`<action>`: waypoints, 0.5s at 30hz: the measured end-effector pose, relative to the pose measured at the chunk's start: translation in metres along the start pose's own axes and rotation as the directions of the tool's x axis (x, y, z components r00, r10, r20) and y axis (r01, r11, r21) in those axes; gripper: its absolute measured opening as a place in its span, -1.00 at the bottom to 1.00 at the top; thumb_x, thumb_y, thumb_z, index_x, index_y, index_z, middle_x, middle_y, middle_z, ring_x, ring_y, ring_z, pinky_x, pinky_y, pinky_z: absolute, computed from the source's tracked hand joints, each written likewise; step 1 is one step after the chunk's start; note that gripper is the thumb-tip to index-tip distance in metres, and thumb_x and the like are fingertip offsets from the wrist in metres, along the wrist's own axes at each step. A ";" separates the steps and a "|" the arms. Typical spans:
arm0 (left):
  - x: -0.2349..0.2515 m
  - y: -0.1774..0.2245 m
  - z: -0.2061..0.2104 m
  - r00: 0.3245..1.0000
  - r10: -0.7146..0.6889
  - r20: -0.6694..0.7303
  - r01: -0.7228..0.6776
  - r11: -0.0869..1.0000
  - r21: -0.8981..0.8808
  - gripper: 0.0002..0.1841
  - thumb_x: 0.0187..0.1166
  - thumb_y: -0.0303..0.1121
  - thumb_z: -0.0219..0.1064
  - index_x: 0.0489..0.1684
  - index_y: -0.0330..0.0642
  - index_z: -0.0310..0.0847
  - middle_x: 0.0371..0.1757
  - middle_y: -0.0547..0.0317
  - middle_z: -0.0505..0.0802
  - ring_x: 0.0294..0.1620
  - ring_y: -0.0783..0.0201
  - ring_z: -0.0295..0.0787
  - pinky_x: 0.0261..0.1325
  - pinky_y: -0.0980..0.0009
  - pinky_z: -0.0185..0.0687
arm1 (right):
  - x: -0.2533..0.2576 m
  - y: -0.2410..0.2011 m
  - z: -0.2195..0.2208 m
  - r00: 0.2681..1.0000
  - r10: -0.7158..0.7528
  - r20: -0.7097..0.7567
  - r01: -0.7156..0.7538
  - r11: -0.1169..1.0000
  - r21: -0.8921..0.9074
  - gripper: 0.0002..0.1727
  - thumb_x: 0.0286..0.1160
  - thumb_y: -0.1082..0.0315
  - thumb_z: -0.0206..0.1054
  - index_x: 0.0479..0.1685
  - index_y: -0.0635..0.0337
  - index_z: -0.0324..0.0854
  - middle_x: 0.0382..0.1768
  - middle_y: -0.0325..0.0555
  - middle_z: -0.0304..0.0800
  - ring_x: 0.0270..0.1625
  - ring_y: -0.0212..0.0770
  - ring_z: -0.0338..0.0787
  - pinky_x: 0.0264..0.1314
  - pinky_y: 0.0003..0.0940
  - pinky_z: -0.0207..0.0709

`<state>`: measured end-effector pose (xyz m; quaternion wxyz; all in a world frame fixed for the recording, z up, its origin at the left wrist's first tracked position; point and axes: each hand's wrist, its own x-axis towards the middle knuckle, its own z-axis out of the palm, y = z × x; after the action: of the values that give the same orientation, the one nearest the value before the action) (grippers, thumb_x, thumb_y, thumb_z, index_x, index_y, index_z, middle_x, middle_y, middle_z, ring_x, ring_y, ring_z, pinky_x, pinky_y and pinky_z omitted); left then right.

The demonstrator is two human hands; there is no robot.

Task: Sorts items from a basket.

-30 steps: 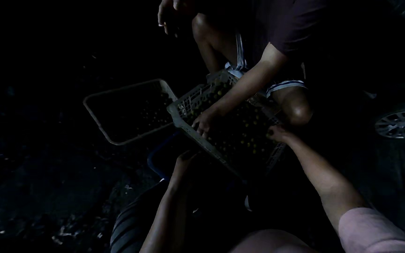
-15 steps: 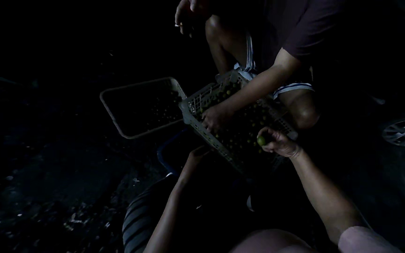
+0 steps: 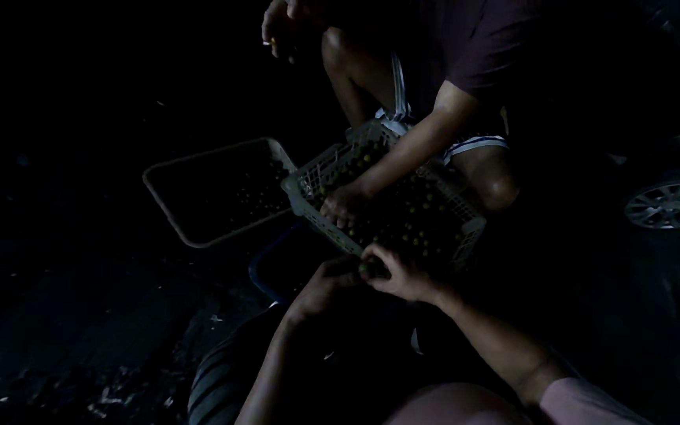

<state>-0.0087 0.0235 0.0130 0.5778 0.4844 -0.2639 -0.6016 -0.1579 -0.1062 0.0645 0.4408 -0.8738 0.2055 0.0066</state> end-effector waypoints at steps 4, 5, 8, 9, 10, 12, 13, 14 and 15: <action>-0.001 0.003 0.003 1.000 0.011 -0.029 -0.012 0.999 -0.049 -0.88 0.40 -0.24 0.38 -0.32 -0.04 0.78 -0.41 0.25 0.85 -0.48 0.44 0.73 -0.41 0.50 0.68 | -0.005 -0.010 0.014 0.998 -0.012 -0.060 0.010 1.000 -0.030 -0.56 0.57 0.31 0.40 0.38 0.29 0.55 0.21 0.17 0.74 0.26 -0.01 0.76 0.39 -0.09 0.61; 0.000 0.002 0.002 0.999 0.011 -0.031 -0.013 0.999 -0.046 -0.87 0.40 -0.24 0.39 -0.32 -0.05 0.79 -0.40 0.24 0.86 -0.48 0.44 0.73 -0.40 0.49 0.69 | -0.005 -0.010 0.016 0.997 -0.009 -0.071 0.006 0.999 -0.037 -0.56 0.58 0.30 0.39 0.38 0.28 0.56 0.20 0.16 0.75 0.26 -0.02 0.76 0.38 -0.10 0.61; -0.003 0.008 0.004 0.994 -0.043 -0.103 0.052 0.996 0.079 -0.85 0.45 -0.28 0.35 -0.23 -0.11 0.77 -0.38 0.25 0.85 -0.42 0.41 0.75 -0.31 0.43 0.74 | -0.008 -0.011 0.021 0.994 0.009 -0.105 -0.013 0.999 -0.045 -0.57 0.61 0.32 0.34 0.42 0.26 0.56 0.23 0.14 0.75 0.28 -0.03 0.76 0.40 -0.11 0.60; -0.005 0.013 0.005 0.989 -0.073 -0.127 0.089 0.988 0.126 -0.86 0.51 -0.32 0.34 -0.16 -0.15 0.76 -0.35 0.24 0.85 -0.38 0.40 0.76 -0.28 0.42 0.75 | -0.009 -0.011 0.023 0.994 0.020 -0.108 -0.024 0.999 -0.035 -0.57 0.63 0.33 0.30 0.44 0.26 0.56 0.26 0.14 0.75 0.31 -0.04 0.75 0.43 -0.12 0.59; -0.005 0.017 0.006 0.983 -0.104 -0.148 0.129 0.977 0.171 -0.87 0.57 -0.34 0.34 -0.14 -0.17 0.75 -0.34 0.24 0.84 -0.37 0.40 0.74 -0.27 0.42 0.74 | -0.010 -0.012 0.024 0.995 0.037 -0.096 -0.040 0.999 -0.030 -0.57 0.66 0.34 0.26 0.46 0.26 0.55 0.30 0.13 0.74 0.33 -0.04 0.74 0.46 -0.14 0.57; -0.005 0.020 0.006 0.970 -0.136 -0.200 0.189 0.942 0.276 -0.88 0.63 -0.33 0.36 -0.17 -0.17 0.75 -0.38 0.29 0.81 -0.41 0.45 0.69 -0.31 0.47 0.68 | -0.011 -0.012 0.026 0.997 0.056 -0.051 -0.059 0.997 -0.052 -0.57 0.69 0.34 0.23 0.49 0.25 0.52 0.35 0.12 0.71 0.39 -0.05 0.72 0.50 -0.16 0.55; -0.004 0.019 0.003 0.957 -0.154 -0.245 0.230 0.918 0.322 -0.86 0.65 -0.32 0.37 -0.13 -0.20 0.73 -0.38 0.28 0.79 -0.42 0.47 0.67 -0.31 0.48 0.66 | -0.012 -0.011 0.028 0.998 0.056 -0.037 -0.058 0.997 -0.056 -0.56 0.66 0.35 0.24 0.49 0.25 0.53 0.37 0.13 0.69 0.42 -0.04 0.69 0.53 -0.15 0.53; -0.003 0.017 0.000 0.940 -0.173 -0.295 0.278 0.889 0.363 -0.84 0.67 -0.33 0.36 -0.05 -0.24 0.70 -0.35 0.28 0.77 -0.41 0.49 0.63 -0.29 0.50 0.63 | -0.012 -0.009 0.030 0.998 0.049 -0.028 -0.051 0.997 -0.054 -0.55 0.64 0.36 0.26 0.49 0.25 0.54 0.40 0.15 0.66 0.45 -0.02 0.66 0.55 -0.16 0.50; -0.001 0.015 -0.003 0.922 -0.187 -0.339 0.319 0.862 0.394 -0.83 0.70 -0.36 0.32 0.02 -0.28 0.66 -0.32 0.26 0.73 -0.41 0.50 0.59 -0.30 0.51 0.58 | -0.013 -0.008 0.030 0.999 0.049 -0.014 -0.050 0.998 -0.044 -0.53 0.63 0.36 0.28 0.51 0.25 0.54 0.43 0.17 0.63 0.47 -0.01 0.64 0.57 -0.16 0.48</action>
<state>0.0008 0.0225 0.0252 0.4001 0.7160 -0.2393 -0.5197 -0.1618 -0.0744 0.0549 0.4194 -0.8780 0.2299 0.0164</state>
